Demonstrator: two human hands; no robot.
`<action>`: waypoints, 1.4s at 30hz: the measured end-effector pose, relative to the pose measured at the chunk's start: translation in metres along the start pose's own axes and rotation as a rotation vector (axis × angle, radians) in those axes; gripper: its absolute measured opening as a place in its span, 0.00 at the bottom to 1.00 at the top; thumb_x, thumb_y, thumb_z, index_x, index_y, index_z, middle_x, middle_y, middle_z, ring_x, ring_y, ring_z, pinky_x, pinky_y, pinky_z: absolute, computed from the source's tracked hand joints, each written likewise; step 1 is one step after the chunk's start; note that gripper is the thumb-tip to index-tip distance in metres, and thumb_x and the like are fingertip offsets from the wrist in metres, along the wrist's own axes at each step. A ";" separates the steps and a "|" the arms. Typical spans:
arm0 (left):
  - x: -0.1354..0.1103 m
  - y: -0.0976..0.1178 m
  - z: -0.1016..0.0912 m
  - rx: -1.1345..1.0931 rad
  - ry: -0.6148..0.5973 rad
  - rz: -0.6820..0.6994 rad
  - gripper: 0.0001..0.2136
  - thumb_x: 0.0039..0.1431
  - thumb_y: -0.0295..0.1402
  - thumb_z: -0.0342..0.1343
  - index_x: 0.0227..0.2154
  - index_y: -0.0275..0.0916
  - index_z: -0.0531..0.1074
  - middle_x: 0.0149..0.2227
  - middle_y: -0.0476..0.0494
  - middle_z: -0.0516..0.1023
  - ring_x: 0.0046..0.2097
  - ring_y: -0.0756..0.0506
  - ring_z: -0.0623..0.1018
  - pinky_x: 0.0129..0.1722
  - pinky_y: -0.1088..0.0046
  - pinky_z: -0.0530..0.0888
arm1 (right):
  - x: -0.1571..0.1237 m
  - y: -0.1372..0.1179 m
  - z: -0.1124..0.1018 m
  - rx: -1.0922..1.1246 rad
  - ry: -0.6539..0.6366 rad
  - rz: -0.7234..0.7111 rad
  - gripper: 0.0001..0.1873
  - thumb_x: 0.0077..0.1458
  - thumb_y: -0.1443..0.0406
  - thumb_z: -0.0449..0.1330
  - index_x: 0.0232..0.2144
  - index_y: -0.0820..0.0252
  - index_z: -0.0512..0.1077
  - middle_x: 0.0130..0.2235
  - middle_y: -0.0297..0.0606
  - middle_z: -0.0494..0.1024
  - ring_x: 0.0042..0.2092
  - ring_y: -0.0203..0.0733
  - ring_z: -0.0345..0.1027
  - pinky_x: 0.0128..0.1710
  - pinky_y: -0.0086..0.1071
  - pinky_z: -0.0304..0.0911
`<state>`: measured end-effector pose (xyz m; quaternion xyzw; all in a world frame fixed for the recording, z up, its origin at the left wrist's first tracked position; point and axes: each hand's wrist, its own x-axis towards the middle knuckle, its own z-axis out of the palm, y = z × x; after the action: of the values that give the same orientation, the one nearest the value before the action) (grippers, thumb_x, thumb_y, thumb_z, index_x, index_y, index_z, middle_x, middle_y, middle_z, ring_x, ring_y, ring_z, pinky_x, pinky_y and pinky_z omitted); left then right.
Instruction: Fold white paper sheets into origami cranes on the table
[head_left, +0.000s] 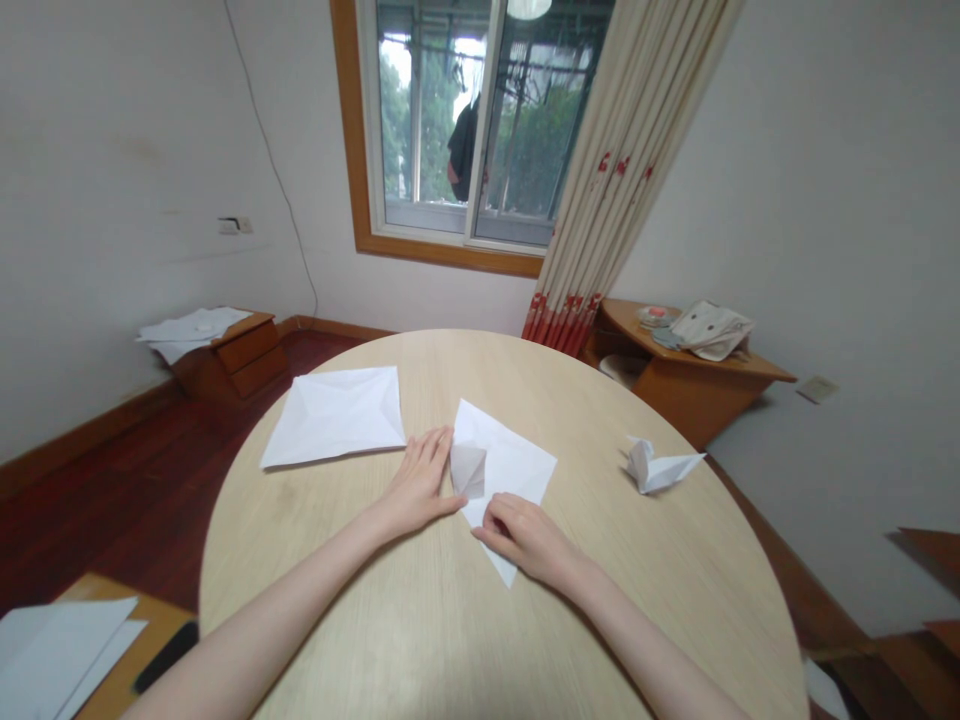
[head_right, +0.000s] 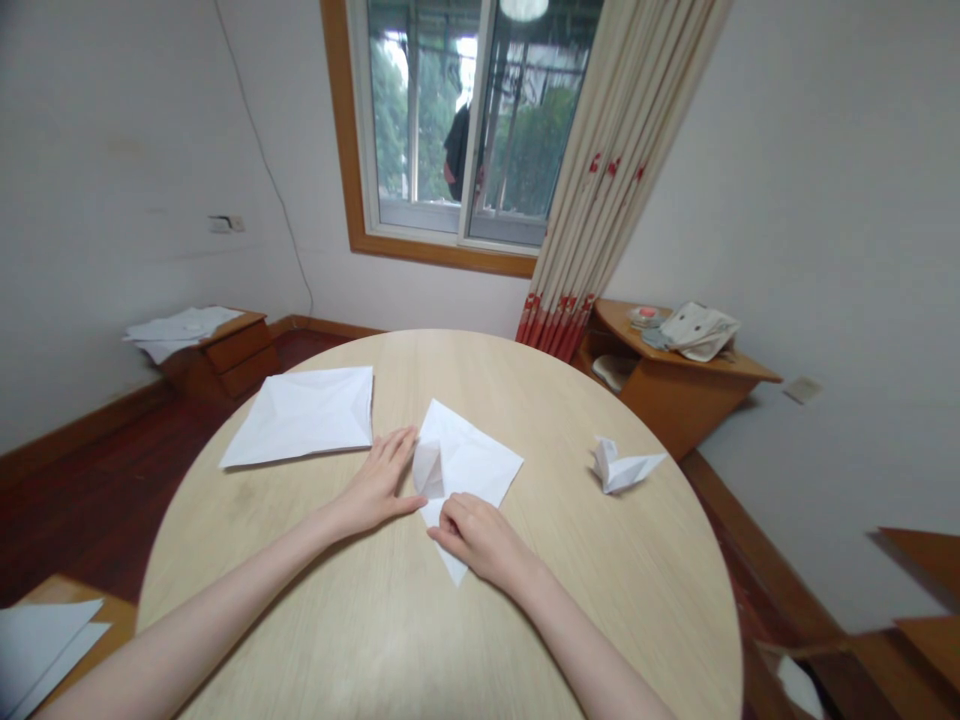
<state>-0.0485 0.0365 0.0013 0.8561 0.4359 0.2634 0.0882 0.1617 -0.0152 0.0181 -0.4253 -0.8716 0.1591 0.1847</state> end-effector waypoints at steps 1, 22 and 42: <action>0.000 0.000 0.000 -0.001 0.000 0.000 0.42 0.52 0.41 0.59 0.64 0.36 0.42 0.64 0.30 0.53 0.65 0.33 0.52 0.62 0.48 0.49 | 0.000 0.001 0.000 0.024 0.001 0.004 0.13 0.59 0.64 0.57 0.24 0.58 0.61 0.27 0.32 0.68 0.30 0.37 0.61 0.31 0.29 0.54; 0.001 0.001 -0.001 -0.003 0.016 0.010 0.41 0.52 0.42 0.59 0.64 0.37 0.46 0.63 0.30 0.54 0.64 0.33 0.53 0.62 0.49 0.51 | -0.007 -0.009 -0.015 -0.012 -0.115 0.012 0.08 0.47 0.72 0.58 0.20 0.59 0.63 0.24 0.29 0.66 0.28 0.33 0.57 0.31 0.26 0.51; 0.001 0.003 -0.003 -0.010 -0.013 -0.018 0.42 0.50 0.41 0.61 0.64 0.34 0.47 0.63 0.29 0.54 0.64 0.33 0.53 0.62 0.49 0.52 | -0.017 -0.013 -0.030 0.116 -0.305 0.086 0.07 0.36 0.73 0.59 0.14 0.60 0.64 0.21 0.29 0.67 0.27 0.34 0.59 0.29 0.26 0.55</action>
<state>-0.0471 0.0356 0.0053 0.8533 0.4416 0.2594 0.0978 0.1758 -0.0330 0.0471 -0.4217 -0.8600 0.2794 0.0674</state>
